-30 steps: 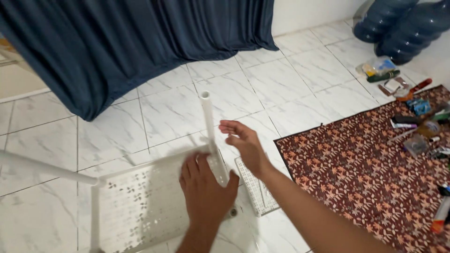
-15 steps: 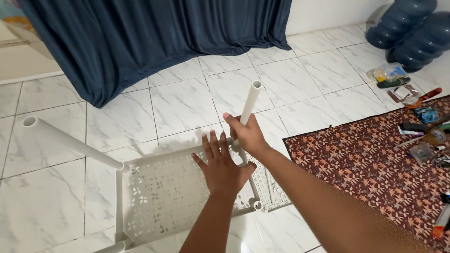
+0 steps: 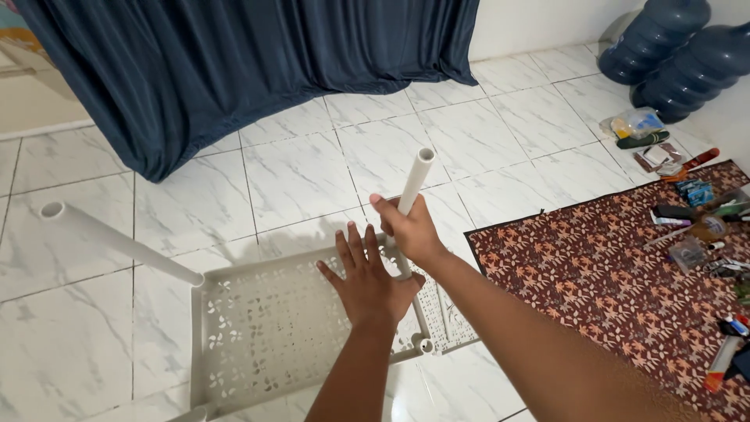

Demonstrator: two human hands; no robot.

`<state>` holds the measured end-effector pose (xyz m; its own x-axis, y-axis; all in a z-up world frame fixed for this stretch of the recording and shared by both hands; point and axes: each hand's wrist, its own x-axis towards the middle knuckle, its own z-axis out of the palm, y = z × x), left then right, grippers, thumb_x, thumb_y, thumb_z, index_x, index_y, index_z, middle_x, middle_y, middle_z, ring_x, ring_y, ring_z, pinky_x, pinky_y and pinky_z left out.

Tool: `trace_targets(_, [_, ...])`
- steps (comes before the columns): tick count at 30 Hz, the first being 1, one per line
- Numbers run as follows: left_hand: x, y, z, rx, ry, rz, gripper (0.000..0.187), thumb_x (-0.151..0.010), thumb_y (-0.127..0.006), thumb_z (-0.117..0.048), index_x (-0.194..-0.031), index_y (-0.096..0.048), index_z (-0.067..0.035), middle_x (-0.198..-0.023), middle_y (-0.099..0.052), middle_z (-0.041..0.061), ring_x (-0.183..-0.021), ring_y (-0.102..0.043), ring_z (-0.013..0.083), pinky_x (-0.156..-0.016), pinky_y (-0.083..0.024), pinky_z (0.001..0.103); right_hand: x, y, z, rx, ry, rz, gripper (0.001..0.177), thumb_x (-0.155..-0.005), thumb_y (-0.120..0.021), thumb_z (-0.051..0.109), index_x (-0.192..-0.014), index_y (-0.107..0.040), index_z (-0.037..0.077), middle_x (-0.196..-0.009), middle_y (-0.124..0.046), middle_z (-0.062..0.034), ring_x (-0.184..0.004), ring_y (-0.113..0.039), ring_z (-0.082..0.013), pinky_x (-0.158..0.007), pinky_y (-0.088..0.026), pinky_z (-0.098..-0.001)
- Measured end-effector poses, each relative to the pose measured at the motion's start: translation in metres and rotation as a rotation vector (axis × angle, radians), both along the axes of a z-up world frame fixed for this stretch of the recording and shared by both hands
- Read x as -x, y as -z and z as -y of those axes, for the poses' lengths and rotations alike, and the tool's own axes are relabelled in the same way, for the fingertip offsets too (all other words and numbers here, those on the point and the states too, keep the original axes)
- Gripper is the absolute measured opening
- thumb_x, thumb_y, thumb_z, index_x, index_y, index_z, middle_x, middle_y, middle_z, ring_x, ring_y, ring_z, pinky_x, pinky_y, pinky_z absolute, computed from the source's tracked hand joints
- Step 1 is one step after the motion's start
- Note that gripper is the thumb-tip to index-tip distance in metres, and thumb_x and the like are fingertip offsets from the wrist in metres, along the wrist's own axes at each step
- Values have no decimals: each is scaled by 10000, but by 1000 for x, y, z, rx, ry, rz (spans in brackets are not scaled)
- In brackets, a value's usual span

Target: The person disassembles a white plastic three-tier storage rack by hand. They remove the top tray, then detach the vertical support poles from the tray corners one by one, placing the poles on the floor. The person repeats this process for the middle and bottom trays, leaving the rack fully disassembled into trays and poles.

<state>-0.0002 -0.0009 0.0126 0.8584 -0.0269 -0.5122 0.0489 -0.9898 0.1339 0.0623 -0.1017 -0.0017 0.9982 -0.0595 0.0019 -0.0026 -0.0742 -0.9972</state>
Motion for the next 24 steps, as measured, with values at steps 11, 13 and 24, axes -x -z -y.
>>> trace_targets(11, [3, 1, 2, 5, -38, 38, 1214, -768, -624, -777, -1645, 9, -226, -1721, 126, 25, -1569, 155, 256, -1215, 33, 644, -13, -61, 5, -68, -103, 137, 539, -990, -653, 294, -518, -475, 103, -463, -448, 1, -430, -403, -97, -431, -353, -291])
trace_targets(13, [4, 2, 3, 8, -40, 48, 1220, -761, -615, -796, -1640, 10, -226, -1718, 125, 27, -1567, 155, 256, -1214, 42, 643, -9, -67, 9, -73, -80, 118, 532, -985, -657, 286, -522, -477, 97, -464, -446, 2, -427, -411, -96, -419, -368, -292])
trace_targets(24, [5, 28, 2, -17, -2, 159, 1212, -744, -525, -851, -1609, -2, -182, -1694, 99, 56, -1542, 148, 263, -1182, 83, 646, 14, 22, 92, 80, 154, -177, 204, -1016, -467, 229, -1029, -535, 37, -738, -524, -43, -605, -496, -117, -502, -463, -267])
